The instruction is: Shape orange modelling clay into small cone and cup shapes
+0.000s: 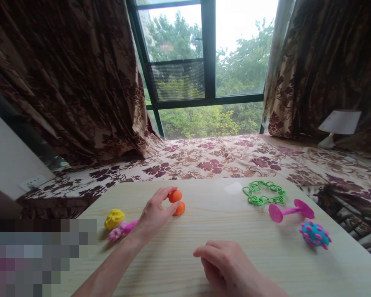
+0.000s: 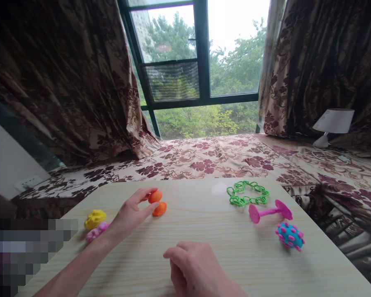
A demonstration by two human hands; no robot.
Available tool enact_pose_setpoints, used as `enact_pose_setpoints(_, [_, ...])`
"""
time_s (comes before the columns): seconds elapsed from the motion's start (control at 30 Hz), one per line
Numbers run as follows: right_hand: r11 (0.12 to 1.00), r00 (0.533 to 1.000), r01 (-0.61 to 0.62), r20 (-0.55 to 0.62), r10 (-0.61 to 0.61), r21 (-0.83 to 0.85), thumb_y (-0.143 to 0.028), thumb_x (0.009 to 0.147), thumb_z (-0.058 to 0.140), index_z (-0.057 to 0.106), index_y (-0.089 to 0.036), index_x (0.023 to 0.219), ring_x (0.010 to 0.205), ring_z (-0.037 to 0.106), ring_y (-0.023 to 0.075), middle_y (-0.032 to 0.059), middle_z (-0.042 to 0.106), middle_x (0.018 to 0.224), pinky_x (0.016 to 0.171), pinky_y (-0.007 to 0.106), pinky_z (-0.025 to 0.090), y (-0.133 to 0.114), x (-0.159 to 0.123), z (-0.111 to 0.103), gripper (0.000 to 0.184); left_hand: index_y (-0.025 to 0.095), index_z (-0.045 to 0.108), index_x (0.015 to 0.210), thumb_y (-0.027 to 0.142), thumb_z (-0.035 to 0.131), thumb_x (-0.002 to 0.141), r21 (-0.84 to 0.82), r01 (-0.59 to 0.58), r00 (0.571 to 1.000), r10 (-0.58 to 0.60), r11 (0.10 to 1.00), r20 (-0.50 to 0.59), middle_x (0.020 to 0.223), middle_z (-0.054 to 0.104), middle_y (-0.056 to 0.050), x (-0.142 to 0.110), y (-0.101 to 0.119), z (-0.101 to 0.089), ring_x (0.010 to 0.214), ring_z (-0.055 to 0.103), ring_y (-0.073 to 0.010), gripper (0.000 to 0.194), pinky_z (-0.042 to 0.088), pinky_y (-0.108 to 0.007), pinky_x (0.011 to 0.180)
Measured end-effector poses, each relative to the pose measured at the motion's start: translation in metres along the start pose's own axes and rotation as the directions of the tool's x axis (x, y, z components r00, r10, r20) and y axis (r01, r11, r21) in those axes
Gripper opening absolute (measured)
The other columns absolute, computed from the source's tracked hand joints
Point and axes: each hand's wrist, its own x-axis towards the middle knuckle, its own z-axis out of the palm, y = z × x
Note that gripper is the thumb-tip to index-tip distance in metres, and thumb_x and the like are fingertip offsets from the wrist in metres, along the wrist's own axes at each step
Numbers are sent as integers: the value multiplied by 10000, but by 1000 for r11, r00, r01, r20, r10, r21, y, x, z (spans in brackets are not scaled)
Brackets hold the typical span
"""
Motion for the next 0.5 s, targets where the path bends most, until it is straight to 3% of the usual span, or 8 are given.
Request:
enact_pose_setpoints(0.2, [1000,1000,0,26,0,-24,-39,654,405,580,-188,967,561,482,105,-4,574,668,521,201,309,-2,0,0,388,230,575,1042,258,573,690,4,0,1000,-1,1000,16,1062,583,-27,-3,3,0,983,537,-175,354,386,-318,911])
enact_pose_setpoints(0.37, [1000,1000,-2,27,3,-16,-31,652,405,575,-190,976,572,485,104,-4,580,682,530,200,315,-2,1,-1,399,209,575,1053,290,571,693,-25,101,995,-101,995,-7,1068,597,-43,-5,9,-3,974,553,-192,370,410,-360,899])
enact_pose_setpoints(0.5, [1000,1000,14,23,-14,-15,-39,655,408,581,-188,966,560,482,105,0,577,668,521,201,309,-2,0,-1,385,199,552,1095,287,557,709,-76,147,988,-143,986,51,1086,594,-55,-9,8,-7,985,560,-198,395,424,-371,894])
